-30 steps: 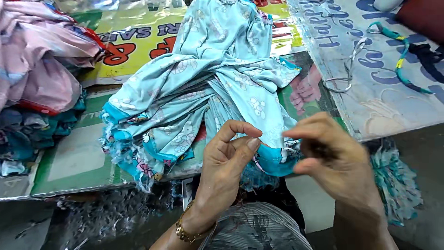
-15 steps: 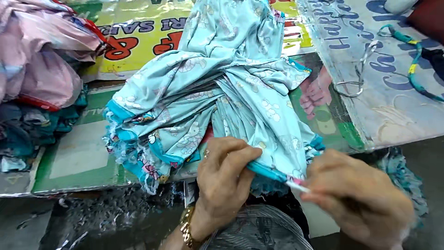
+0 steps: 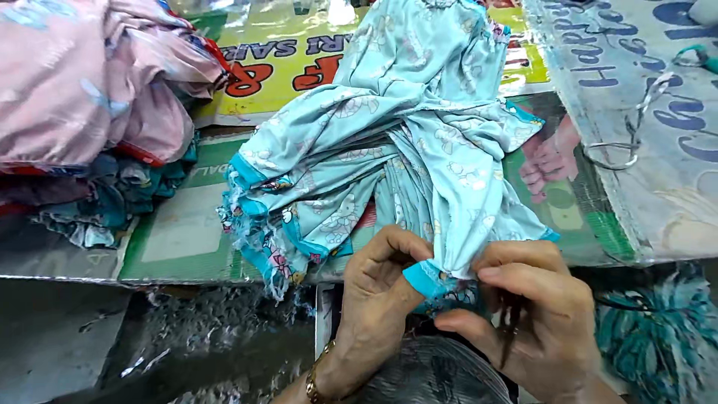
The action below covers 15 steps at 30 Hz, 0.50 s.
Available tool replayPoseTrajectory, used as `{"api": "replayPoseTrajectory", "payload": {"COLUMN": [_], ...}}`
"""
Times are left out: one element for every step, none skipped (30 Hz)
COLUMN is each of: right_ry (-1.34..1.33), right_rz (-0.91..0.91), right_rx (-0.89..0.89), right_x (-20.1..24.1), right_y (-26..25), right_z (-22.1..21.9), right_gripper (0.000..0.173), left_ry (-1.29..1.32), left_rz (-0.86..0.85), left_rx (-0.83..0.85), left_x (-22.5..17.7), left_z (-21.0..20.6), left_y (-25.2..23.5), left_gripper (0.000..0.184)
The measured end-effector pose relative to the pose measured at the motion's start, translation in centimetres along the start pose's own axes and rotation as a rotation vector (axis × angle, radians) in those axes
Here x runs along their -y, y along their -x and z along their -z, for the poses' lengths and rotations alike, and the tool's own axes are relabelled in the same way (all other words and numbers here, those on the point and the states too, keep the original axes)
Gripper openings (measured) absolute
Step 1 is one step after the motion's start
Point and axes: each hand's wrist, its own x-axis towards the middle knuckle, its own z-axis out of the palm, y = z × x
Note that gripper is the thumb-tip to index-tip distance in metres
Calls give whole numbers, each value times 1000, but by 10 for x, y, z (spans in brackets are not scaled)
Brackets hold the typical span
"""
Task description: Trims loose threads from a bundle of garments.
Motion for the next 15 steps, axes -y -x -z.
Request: {"api": "replayPoseTrajectory", "payload": {"right_ry": [37, 79, 103, 97, 59, -15, -122, -227, -305, -345, -353, -342, -328, -312, -296], "right_rz": [9, 26, 38, 42, 37, 18, -16, -50, -82, -108, -122, -126, -124, -121, -115], "right_rx": [-7, -3, -1, 3, 6, 7, 14, 23, 32, 30, 24, 18, 10, 2, -10], "right_x": [0, -1, -2, -3, -4, -5, -6, -7, -8, -8, -9, -10, -10, -9, -8], "right_y": [1, 1, 1, 1, 1, 1, 1, 0, 0, -1, -2, -3, -4, -5, -6], "right_z": [-3, -4, -4, -4, -2, -1, 1, 3, 5, 8, 10, 11, 11, 10, 9], "right_gripper": [38, 34, 29, 28, 30, 36, 41, 43, 41, 36, 32, 30, 31, 32, 31], "left_ry": [-34, -93, -152, -185, -187, -164, -129, -98, -65, -30, -9, -4, -8, -16, -27], "left_rz": [-19, -49, -76, -93, -98, -89, -69, -45, -17, 10, 27, 35, 38, 37, 33], "left_rx": [54, 119, 163, 184, 190, 185, 168, 136, 105, 86, 74, 71, 76, 88, 107], "left_x": [1, 1, 2, 2, 2, 2, 3, 3, 4, 4, 5, 6, 6, 7, 7], "left_z": [1, 3, 3, 4, 4, 5, 6, 5, 4, 3, 1, 0, -1, -1, -2], "left_y": [0, -1, -1, -2, -3, -4, -5, -5, -6, -6, -6, -5, -5, -4, -4], "left_gripper": [13, 13, 13, 13, 13, 14, 15, 16, 16, 17, 16, 16, 16, 16, 16]}}
